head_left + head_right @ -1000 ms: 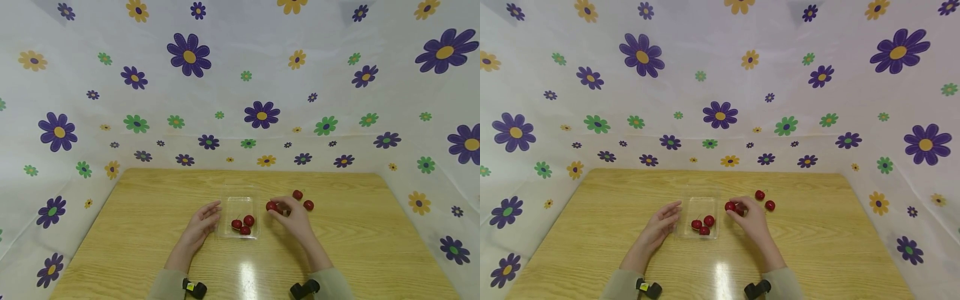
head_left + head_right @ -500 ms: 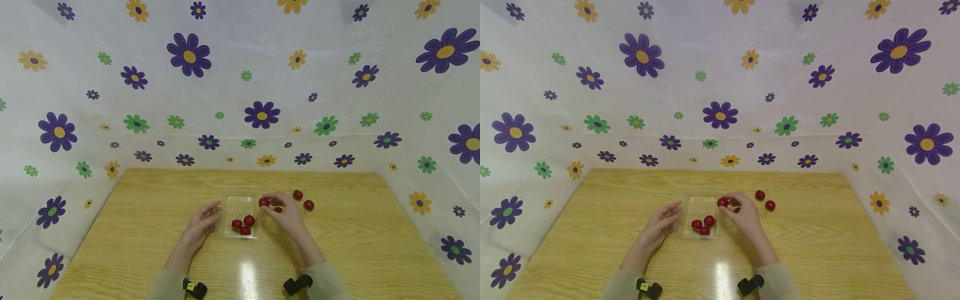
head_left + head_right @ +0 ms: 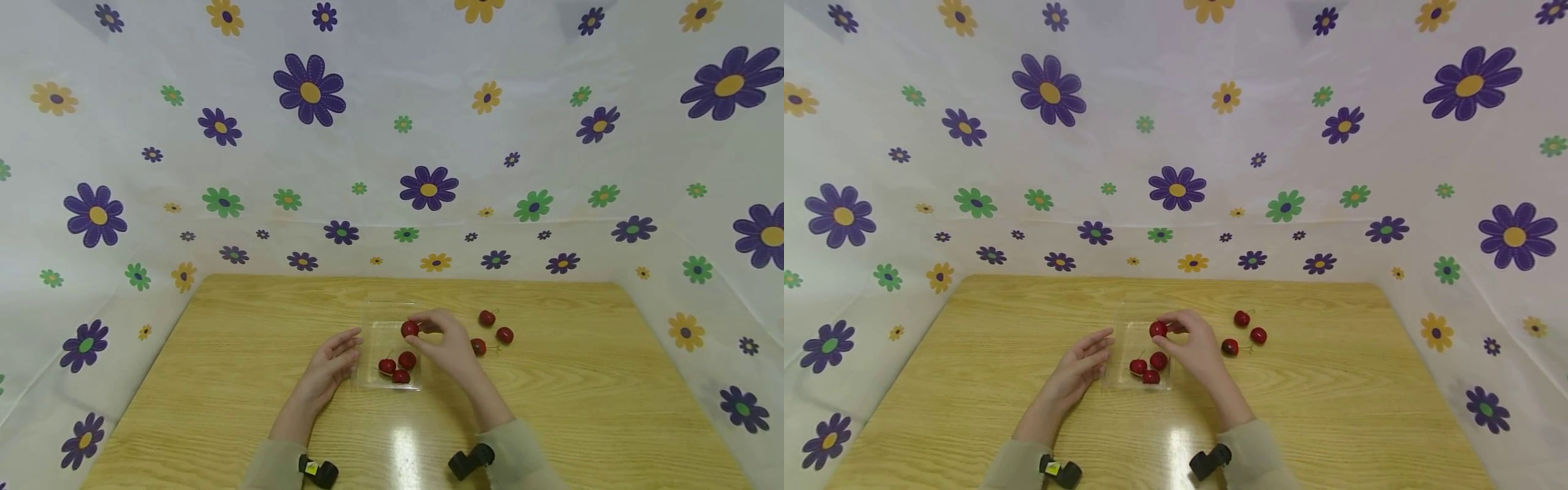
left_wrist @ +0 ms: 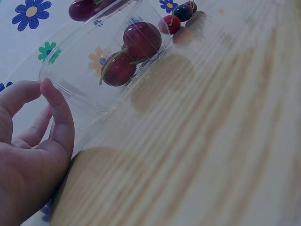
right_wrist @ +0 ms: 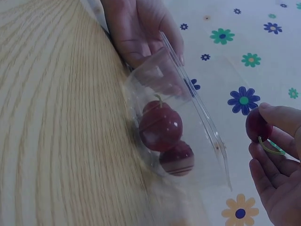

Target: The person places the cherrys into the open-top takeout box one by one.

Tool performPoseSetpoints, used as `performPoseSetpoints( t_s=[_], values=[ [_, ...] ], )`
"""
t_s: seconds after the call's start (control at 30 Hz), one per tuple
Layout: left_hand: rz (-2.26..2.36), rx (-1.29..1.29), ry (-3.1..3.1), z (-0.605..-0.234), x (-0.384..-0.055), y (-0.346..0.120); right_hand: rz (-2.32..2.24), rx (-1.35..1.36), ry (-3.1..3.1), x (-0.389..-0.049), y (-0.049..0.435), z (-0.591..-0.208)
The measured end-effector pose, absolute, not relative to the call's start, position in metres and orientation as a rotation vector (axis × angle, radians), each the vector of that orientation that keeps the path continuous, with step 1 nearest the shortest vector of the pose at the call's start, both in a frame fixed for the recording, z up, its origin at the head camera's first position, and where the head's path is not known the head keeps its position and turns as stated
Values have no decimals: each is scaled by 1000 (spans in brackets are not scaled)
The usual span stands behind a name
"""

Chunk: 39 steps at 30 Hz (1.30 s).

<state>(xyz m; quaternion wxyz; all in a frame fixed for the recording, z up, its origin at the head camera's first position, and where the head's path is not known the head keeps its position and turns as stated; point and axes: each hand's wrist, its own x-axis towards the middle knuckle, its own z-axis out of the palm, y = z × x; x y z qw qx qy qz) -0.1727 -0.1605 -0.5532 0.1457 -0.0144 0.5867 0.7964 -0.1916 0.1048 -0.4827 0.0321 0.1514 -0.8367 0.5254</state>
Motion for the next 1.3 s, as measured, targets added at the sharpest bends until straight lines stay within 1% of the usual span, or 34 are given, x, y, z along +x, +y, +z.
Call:
performPoseSetpoints(
  t_s=[0.63,0.97,1.3],
  values=[
    [2294,-60,1693,-554,-173,-159,1650,638,-2630,-185,76,-493],
    [2285,-62,1697,-554,-173,-159,1573,704,-2700,-180,69,-499],
    [2289,-72,1697,-554,-174,-158,1405,817,-2806,-180,69,-500]
  ],
)
